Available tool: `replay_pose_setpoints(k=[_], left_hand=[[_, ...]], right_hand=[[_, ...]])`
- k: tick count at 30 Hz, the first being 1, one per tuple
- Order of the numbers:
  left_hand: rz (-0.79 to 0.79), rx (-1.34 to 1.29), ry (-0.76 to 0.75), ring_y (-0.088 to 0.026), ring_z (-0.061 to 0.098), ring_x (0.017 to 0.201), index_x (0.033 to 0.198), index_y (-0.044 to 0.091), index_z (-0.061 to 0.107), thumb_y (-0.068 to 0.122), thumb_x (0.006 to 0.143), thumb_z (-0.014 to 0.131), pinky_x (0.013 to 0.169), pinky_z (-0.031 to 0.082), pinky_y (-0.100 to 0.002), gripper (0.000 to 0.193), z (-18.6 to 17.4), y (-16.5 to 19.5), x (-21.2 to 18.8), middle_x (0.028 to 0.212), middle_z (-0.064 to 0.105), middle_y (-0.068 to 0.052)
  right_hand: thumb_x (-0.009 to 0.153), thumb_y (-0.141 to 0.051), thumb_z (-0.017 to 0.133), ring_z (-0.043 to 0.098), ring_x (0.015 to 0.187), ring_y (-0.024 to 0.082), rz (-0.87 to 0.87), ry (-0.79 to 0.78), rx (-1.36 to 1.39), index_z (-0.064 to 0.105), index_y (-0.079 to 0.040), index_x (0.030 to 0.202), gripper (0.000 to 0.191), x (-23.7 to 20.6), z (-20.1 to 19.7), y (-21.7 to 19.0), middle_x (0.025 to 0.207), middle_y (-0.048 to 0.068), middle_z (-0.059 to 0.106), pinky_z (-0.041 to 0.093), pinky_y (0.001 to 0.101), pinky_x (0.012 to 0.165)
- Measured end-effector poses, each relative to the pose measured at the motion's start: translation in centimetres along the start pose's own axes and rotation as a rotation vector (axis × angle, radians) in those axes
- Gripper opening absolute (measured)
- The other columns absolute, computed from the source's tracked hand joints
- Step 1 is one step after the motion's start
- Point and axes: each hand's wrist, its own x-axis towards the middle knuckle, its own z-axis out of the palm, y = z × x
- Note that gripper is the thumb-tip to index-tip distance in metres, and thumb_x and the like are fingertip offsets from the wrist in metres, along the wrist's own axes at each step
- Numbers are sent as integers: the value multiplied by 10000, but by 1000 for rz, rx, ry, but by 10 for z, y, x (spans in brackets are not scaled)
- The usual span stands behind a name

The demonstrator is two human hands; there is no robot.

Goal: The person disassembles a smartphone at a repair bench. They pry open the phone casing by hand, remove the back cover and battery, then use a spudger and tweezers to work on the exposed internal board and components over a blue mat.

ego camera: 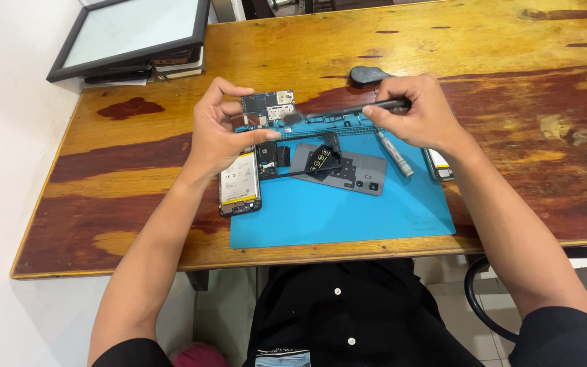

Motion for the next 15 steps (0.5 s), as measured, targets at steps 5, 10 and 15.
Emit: replay_pose_setpoints(k=[5, 10, 15], left_hand=[[-10, -12, -6, -168, 762, 1043, 1196, 62, 477, 1, 827, 902, 943, 636, -337, 566, 2, 0, -2, 1088, 780, -173], [-2, -4, -19, -167, 760, 1042, 1204, 61, 482, -3, 832, 900, 946, 637, -338, 563, 2, -1, -3, 1086, 779, -169], [32, 6, -40, -171, 756, 1074, 1211, 59, 484, -16, 846, 899, 974, 624, -344, 558, 2, -3, -3, 1111, 779, -174]], right_hand=[[942, -178, 761, 432, 559, 56, -9, -19, -10, 639, -38, 748, 269, 0, 1, 0, 597, -22, 517, 306, 273, 505], [952, -195, 764, 431, 549, 56, 2, -11, -24, 636, -47, 740, 288, 0, 2, -2, 577, -17, 505, 304, 274, 501], [965, -208, 768, 439, 551, 50, 7, 8, -8, 628, -51, 754, 298, 0, 4, -4, 582, -20, 506, 308, 268, 502]])
